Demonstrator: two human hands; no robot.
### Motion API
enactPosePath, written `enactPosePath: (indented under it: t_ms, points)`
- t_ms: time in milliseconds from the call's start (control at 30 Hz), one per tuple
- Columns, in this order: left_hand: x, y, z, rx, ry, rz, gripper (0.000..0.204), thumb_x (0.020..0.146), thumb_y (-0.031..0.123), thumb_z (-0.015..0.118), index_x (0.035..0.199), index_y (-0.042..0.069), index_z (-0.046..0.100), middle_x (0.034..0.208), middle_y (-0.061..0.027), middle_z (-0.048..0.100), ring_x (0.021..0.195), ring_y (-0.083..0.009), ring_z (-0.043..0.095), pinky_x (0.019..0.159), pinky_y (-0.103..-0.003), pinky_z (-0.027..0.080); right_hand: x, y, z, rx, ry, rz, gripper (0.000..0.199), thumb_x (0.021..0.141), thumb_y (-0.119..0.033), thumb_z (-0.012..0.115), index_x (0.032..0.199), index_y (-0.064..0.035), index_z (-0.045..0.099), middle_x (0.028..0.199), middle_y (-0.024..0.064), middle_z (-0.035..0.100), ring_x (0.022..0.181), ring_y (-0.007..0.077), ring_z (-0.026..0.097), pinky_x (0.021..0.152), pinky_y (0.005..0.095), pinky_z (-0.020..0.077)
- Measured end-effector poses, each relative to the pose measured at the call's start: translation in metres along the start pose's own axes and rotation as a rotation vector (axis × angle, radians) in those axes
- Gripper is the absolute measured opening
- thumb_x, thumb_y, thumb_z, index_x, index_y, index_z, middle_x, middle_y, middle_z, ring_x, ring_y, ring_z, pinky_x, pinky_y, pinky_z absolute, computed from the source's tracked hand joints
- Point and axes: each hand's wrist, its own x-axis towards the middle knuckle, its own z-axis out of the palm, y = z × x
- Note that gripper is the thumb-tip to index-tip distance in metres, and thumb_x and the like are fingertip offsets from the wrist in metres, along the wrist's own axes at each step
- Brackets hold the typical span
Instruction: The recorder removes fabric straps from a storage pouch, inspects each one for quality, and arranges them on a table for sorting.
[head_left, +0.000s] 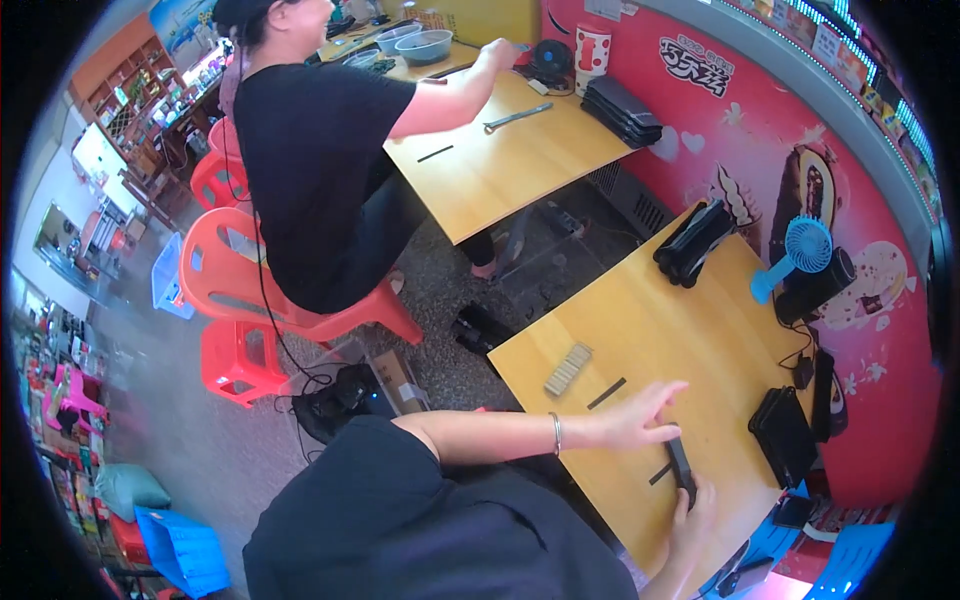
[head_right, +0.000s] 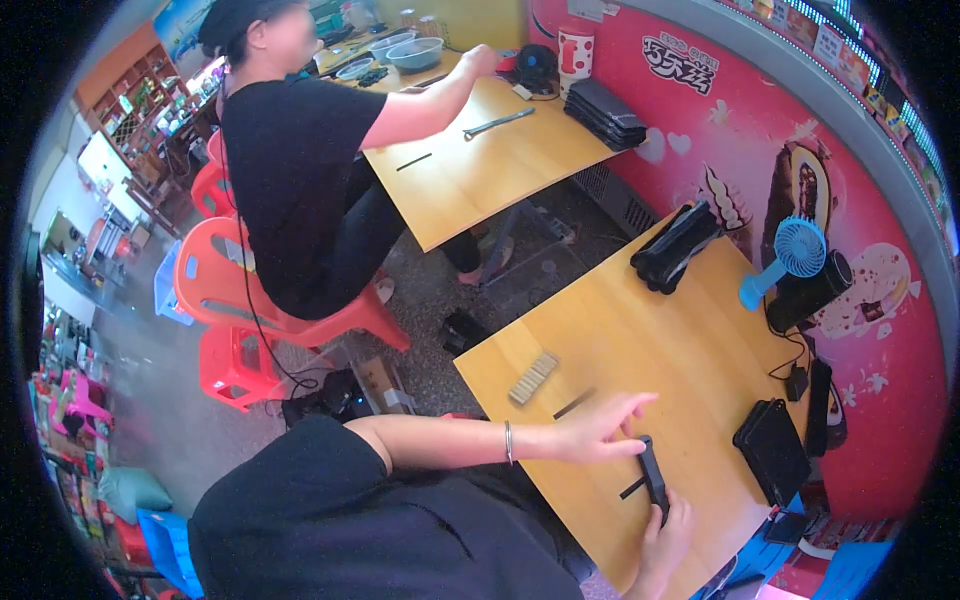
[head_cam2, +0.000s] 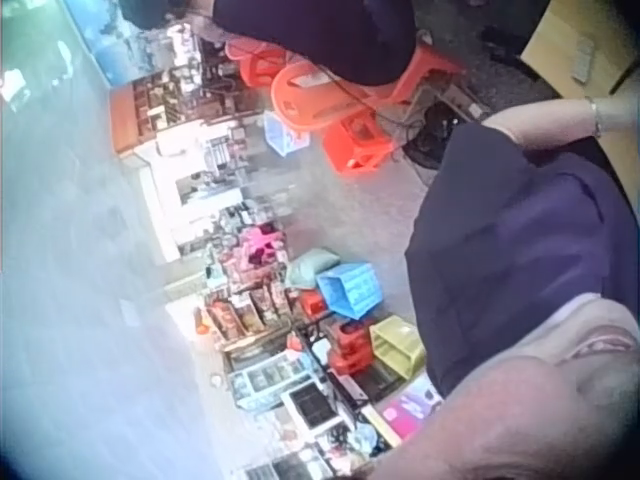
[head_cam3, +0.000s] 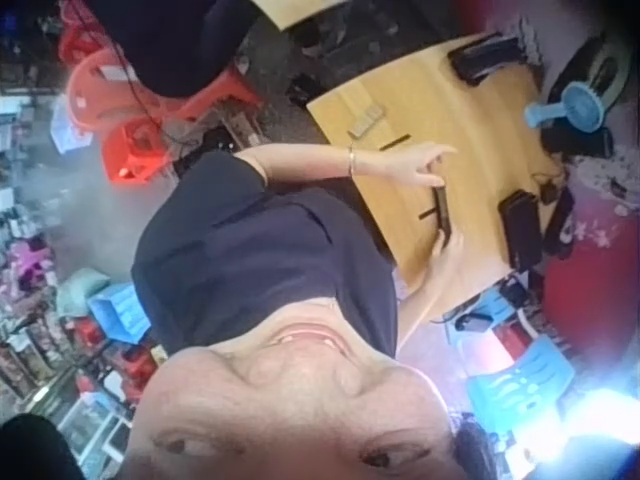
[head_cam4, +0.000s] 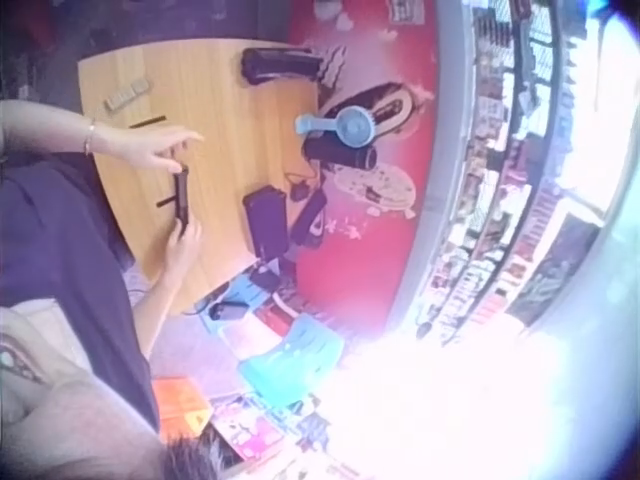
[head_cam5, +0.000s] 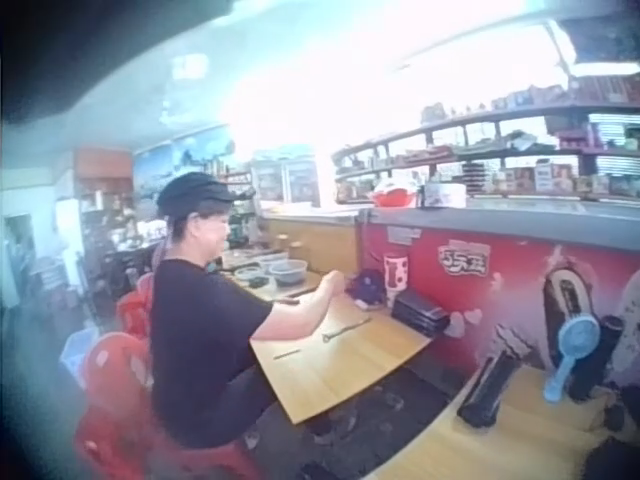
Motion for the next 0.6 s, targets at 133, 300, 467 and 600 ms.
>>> enactPosePath:
  t_ms: [133,300,467,600]
  points:
    - [-0.015,0.012,0.004,-0.042,-0.033,-0.006,0.071,0.087,0.025,0.062,0.141,0.003,0.022,0.120,-0.0144,0.039,0.090,-0.0185,0.053,0.072,-0.028,0.049,-0.003,-0.018,-0.004,-0.011,0.029,0.003,0.027,0.078,0.003,0.056,0.104,-0.0002,0.059,0.100,0.0162,0.057,0.096,0.0324,0.055,0.084,0.0378,0.0444]
    - [-0.015,-0.025,0.011,0.188,-0.014,0.176,0.068,0.086,0.022,0.063,0.140,0.003,0.026,0.118,-0.0102,0.043,0.097,-0.0158,0.048,0.075,-0.027,0.047,-0.020,-0.016,-0.031,0.138,0.214,0.194,0.017,0.085,0.001,0.055,0.102,0.0020,0.059,0.092,0.0136,0.058,0.087,0.0242,0.058,0.080,0.0310,0.0445]
    - [-0.015,0.038,-0.018,-0.361,-0.119,0.045,0.067,0.086,0.019,0.064,0.139,0.004,0.027,0.132,-0.0096,0.042,0.109,-0.0181,0.051,0.079,-0.028,0.049,0.004,-0.083,-0.072,0.550,0.241,0.228,0.028,0.078,0.008,0.059,0.105,0.0018,0.058,0.096,0.0085,0.061,0.088,0.0155,0.058,0.081,0.0271,0.0459]
    - [-0.016,0.056,-0.008,-0.602,-0.251,0.064,0.063,0.086,0.016,0.064,0.137,0.002,0.029,0.130,-0.0117,0.045,0.111,-0.0217,0.053,0.077,-0.029,0.051,0.000,-0.100,-0.052,0.658,0.176,0.223,0.026,0.078,0.006,0.061,0.103,-0.0014,0.060,0.092,0.0069,0.061,0.082,0.0143,0.058,0.077,0.0267,0.0472]
